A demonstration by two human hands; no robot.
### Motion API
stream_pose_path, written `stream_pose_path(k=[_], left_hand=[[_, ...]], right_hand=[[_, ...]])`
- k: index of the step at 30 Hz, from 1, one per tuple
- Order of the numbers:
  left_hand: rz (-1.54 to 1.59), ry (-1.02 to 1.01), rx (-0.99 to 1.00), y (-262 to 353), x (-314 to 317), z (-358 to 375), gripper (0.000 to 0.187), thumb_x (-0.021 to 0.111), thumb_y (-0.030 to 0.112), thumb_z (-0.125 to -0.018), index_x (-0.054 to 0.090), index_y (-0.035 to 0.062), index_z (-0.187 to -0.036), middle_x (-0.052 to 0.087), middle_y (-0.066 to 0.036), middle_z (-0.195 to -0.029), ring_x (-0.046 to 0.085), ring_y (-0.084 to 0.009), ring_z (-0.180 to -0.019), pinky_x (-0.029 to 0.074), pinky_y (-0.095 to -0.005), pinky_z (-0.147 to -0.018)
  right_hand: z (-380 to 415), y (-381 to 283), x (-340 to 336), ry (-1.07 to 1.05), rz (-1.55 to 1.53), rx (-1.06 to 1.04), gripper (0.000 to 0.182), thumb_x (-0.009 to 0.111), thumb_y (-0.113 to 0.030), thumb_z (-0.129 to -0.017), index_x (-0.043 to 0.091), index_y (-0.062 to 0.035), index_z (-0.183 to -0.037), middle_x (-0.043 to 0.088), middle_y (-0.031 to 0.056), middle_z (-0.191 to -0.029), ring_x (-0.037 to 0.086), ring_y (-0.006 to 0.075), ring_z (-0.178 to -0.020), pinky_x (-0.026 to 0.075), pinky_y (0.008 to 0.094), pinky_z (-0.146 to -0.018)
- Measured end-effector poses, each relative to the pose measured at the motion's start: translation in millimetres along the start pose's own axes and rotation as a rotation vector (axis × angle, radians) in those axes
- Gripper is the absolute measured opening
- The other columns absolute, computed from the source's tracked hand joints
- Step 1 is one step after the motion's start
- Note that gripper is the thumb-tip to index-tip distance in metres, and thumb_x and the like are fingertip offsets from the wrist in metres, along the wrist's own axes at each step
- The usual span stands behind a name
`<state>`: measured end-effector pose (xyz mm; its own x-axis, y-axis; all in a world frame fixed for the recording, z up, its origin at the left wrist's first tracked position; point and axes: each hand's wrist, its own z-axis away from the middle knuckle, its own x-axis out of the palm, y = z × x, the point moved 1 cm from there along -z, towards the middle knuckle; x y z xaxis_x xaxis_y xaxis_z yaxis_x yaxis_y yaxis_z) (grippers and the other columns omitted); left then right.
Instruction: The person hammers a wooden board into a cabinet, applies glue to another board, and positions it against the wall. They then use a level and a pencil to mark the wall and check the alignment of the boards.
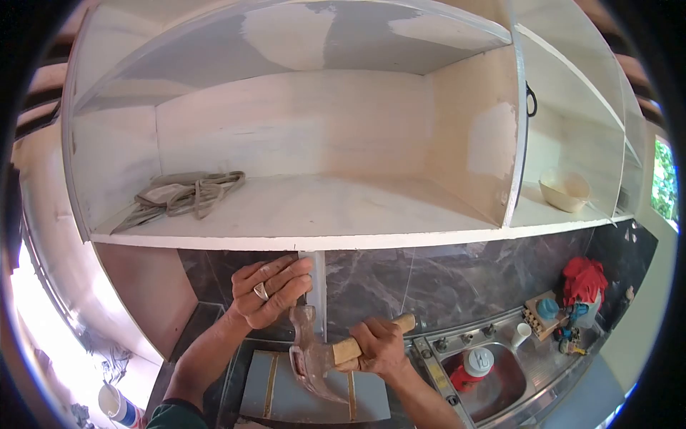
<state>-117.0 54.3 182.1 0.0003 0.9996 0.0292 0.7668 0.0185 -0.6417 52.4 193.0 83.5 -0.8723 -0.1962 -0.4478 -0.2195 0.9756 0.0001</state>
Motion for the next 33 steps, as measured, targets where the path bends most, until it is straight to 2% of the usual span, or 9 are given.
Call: stream_pose_path(k=[3, 8, 11, 16, 18, 22, 26, 31, 33], left_hand=[[0.012, -0.011, 0.008, 0, -1, -1, 0.019, 0.074, 0.011, -0.079, 0.066, 0.0076, -0.096, 0.072, -0.009, -0.095, 0.071, -0.0188, -0.078, 0.055, -0.0232, -0.060], [0.029, 0.002, -0.018, 0, 2, 2, 0.023, 0.076, 0.010, -0.077, 0.069, 0.0061, -0.098, 0.072, -0.011, -0.096, 0.071, -0.0203, -0.080, 0.059, -0.0259, -0.063], [0.027, -0.002, -0.020, 0, 1, 1, 0.024, 0.076, 0.011, -0.076, 0.069, 0.0059, -0.098, 0.072, -0.011, -0.096, 0.071, -0.0204, -0.080, 0.059, -0.0262, -0.063], [0.029, -0.012, -0.026, 0, -1, 1, 0.024, 0.076, 0.011, -0.077, 0.069, 0.0061, -0.099, 0.072, -0.011, -0.097, 0.071, -0.0205, -0.081, 0.059, -0.0266, -0.065], [0.037, 0.007, -0.037, 1, 3, 3, 0.025, 0.076, 0.011, -0.077, 0.069, 0.0062, -0.100, 0.072, -0.011, -0.097, 0.071, -0.0205, -0.081, 0.060, -0.0269, -0.067], [0.051, -0.024, -0.039, 0, 0, 3, 0.027, 0.076, 0.011, -0.076, 0.068, 0.0058, -0.102, 0.072, -0.011, -0.098, 0.071, -0.0210, -0.081, 0.060, -0.0278, -0.069], [0.045, -0.011, -0.034, -1, 1, 2, 0.027, 0.076, 0.011, -0.077, 0.068, 0.0059, -0.102, 0.072, -0.011, -0.097, 0.071, -0.0208, -0.080, 0.060, -0.0272, -0.068], [0.022, 0.027, -0.030, 0, 4, 5, 0.027, 0.076, 0.012, -0.077, 0.068, 0.0070, -0.103, 0.072, -0.010, -0.098, 0.071, -0.0202, -0.080, 0.060, -0.0277, -0.069], [0.016, 0.008, -0.031, -1, 3, 5, 0.028, 0.076, 0.013, -0.077, 0.068, 0.0070, -0.103, 0.072, -0.011, -0.098, 0.071, -0.0205, -0.081, 0.060, -0.0279, -0.069]], right_hand=[[5, 6, 10, 0.069, -0.078, -0.044, 0.037, 0.072, -0.037, -0.071, 0.055, -0.0039, -0.073, 0.051, 0.0076, -0.064, 0.056, 0.0247, -0.055, 0.046, 0.0341, -0.049], [9, 12, 11, 0.160, -0.118, -0.352, 0.060, 0.071, -0.061, -0.067, 0.056, -0.0041, -0.075, 0.050, 0.0072, -0.064, 0.055, 0.0265, -0.056, 0.045, 0.0342, -0.048], [-1, 6, 1, 0.007, 0.026, -0.032, 0.059, 0.069, -0.062, -0.070, 0.056, -0.0043, -0.075, 0.051, 0.0076, -0.064, 0.055, 0.0264, -0.055, 0.045, 0.0343, -0.048], [9, 11, 15, 0.126, -0.174, -0.105, 0.056, 0.070, -0.059, -0.070, 0.054, -0.0052, -0.073, 0.045, 0.0063, -0.060, 0.052, 0.0262, -0.051, 0.043, 0.0352, -0.047], [10, 14, 15, 0.193, -0.174, -0.402, 0.059, 0.069, -0.062, -0.069, 0.054, -0.0051, -0.073, 0.045, 0.0063, -0.060, 0.052, 0.0264, -0.051, 0.043, 0.0355, -0.046], [-3, 5, 0, 0.030, 0.005, -0.040, 0.047, 0.074, -0.047, -0.069, 0.056, -0.0045, -0.073, 0.051, 0.0083, -0.063, 0.055, 0.0245, -0.054, 0.043, 0.0350, -0.047], [6, 2, 4, 0.071, -0.075, -0.064, 0.048, 0.074, -0.049, -0.068, 0.057, -0.0044, -0.074, 0.051, 0.0082, -0.063, 0.055, 0.0241, -0.053, 0.042, 0.0345, -0.046], [12, 14, 1, 0.103, -0.056, -0.375, 0.060, 0.072, -0.060, -0.068, 0.056, -0.0034, -0.073, 0.051, 0.0079, -0.064, 0.055, 0.0254, -0.053, 0.044, 0.0340, -0.046], [0, 7, -7, 0.040, 0.009, -0.200, 0.054, 0.072, -0.054, -0.069, 0.056, -0.0030, -0.072, 0.051, 0.0079, -0.063, 0.055, 0.0250, -0.052, 0.044, 0.0341, -0.046]])
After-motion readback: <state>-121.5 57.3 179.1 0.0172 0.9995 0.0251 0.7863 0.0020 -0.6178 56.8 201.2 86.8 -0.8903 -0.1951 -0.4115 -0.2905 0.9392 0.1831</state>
